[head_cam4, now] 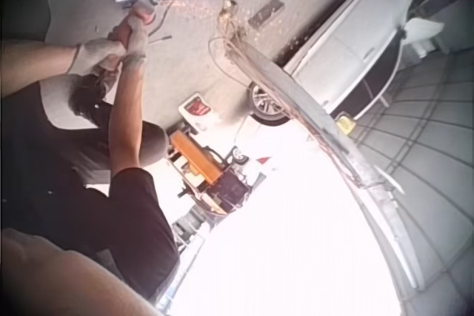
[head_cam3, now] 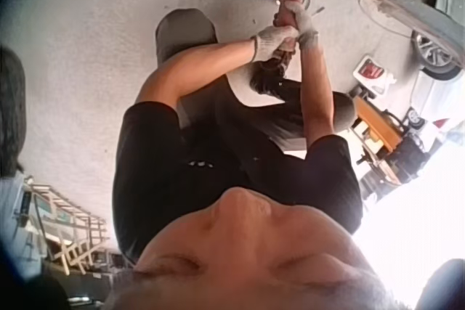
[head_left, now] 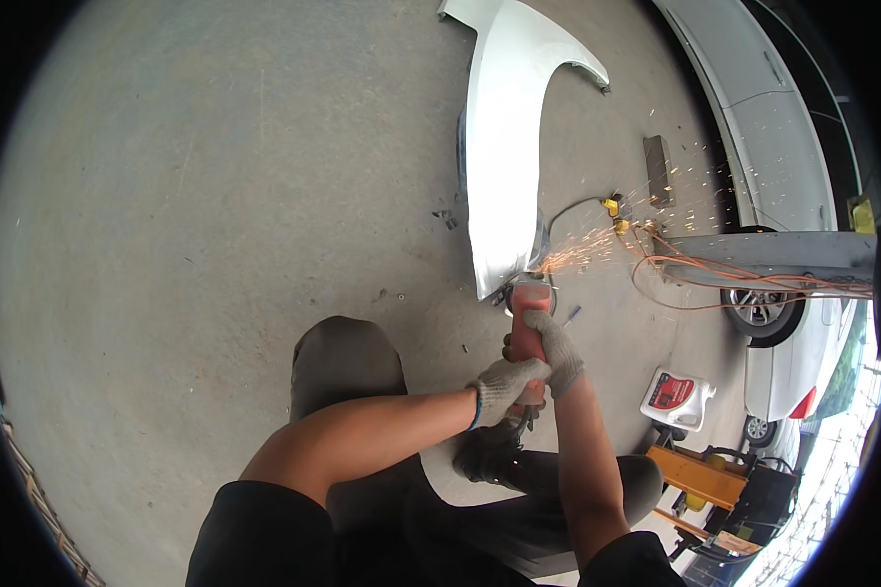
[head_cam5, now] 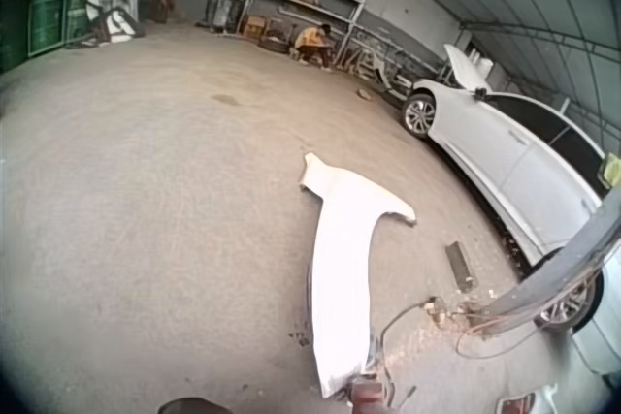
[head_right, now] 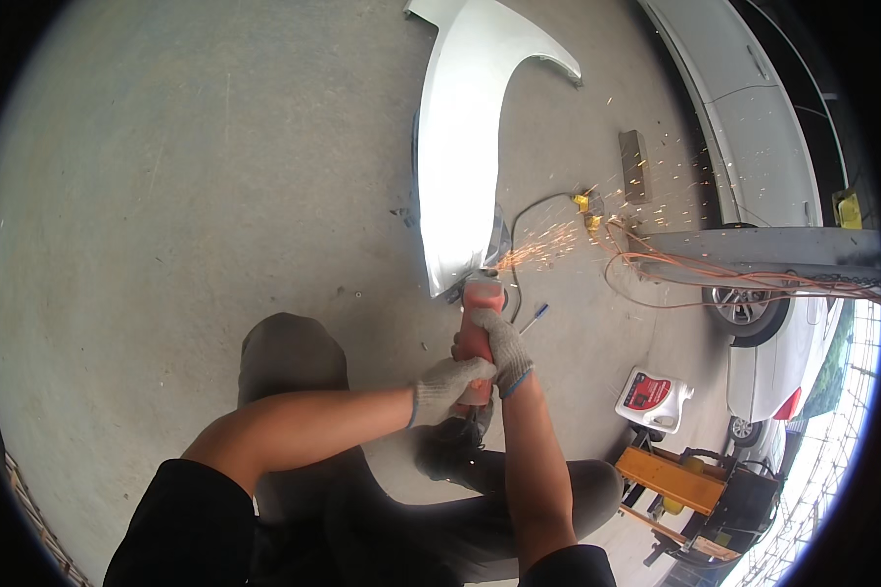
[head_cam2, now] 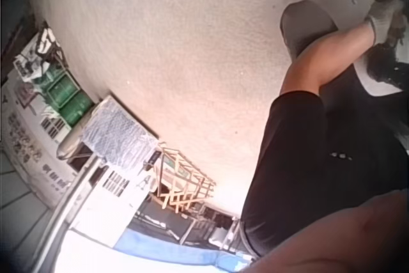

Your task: The person uses an angle grinder to smooth the edges of a white car fender and a metal bracket. They reposition the parts and continue grinding different sections.

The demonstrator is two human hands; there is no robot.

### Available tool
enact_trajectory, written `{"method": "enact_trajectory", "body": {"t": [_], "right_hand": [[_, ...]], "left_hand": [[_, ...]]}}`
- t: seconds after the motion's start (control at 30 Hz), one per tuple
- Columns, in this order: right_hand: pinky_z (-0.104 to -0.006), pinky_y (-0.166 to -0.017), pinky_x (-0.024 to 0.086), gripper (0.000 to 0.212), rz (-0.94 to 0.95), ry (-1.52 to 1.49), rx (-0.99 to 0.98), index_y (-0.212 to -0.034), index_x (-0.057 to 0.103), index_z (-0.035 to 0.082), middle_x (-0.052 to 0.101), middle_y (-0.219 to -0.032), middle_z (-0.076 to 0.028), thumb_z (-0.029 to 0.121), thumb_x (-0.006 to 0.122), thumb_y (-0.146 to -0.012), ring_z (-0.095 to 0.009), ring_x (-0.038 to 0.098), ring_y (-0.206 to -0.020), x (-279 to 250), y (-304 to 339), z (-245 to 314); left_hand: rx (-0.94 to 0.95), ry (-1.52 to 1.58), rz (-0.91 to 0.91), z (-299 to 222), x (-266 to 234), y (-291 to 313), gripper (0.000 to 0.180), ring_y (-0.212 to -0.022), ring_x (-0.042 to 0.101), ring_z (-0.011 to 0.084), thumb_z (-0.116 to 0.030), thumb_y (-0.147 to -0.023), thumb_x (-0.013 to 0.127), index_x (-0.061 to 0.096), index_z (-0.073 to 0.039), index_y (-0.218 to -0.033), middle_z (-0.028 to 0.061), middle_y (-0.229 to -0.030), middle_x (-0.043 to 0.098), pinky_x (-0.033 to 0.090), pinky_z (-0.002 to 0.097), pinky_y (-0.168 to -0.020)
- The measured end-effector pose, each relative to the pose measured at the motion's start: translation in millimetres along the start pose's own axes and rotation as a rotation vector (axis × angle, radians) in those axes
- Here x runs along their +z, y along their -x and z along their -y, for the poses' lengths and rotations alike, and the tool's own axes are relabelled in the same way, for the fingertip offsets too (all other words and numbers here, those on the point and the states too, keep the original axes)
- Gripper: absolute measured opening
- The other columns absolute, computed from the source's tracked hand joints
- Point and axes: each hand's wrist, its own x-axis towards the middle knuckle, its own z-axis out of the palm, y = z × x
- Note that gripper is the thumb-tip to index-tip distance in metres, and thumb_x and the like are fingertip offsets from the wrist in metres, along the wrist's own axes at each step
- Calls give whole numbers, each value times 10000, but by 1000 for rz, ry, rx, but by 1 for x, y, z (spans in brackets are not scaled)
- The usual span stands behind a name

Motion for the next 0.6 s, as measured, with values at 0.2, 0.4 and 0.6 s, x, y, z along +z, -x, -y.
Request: {"method": "enact_trajectory", "body": {"t": [0.2,0.4,0.6], "right_hand": [[-476,-651,596,484,2,-14,-10,-1275,512,9,641,-925,-207,279,678,-909,-361,667,-741,3,-6,2],[-486,-663,598,505,-5,-18,2,-1289,501,5,642,-940,-210,286,678,-907,-369,668,-753,1,-9,-1],[-503,-695,601,535,-12,-25,3,-1307,492,7,645,-957,-218,305,687,-908,-382,669,-781,0,-6,-3]], "left_hand": [[20,-58,34,-4,-8,-6,360,-704,724,216,-376,-842,746,630,-94,-1033,55,-811,679,566,372,-626],[14,-36,41,-1,-9,-7,366,-707,725,213,-374,-844,749,628,-90,-1041,54,-831,676,574,362,-609],[10,-58,28,-2,-7,-2,363,-711,727,201,-382,-851,743,628,-98,-1045,45,-841,676,576,360,-609]]}}
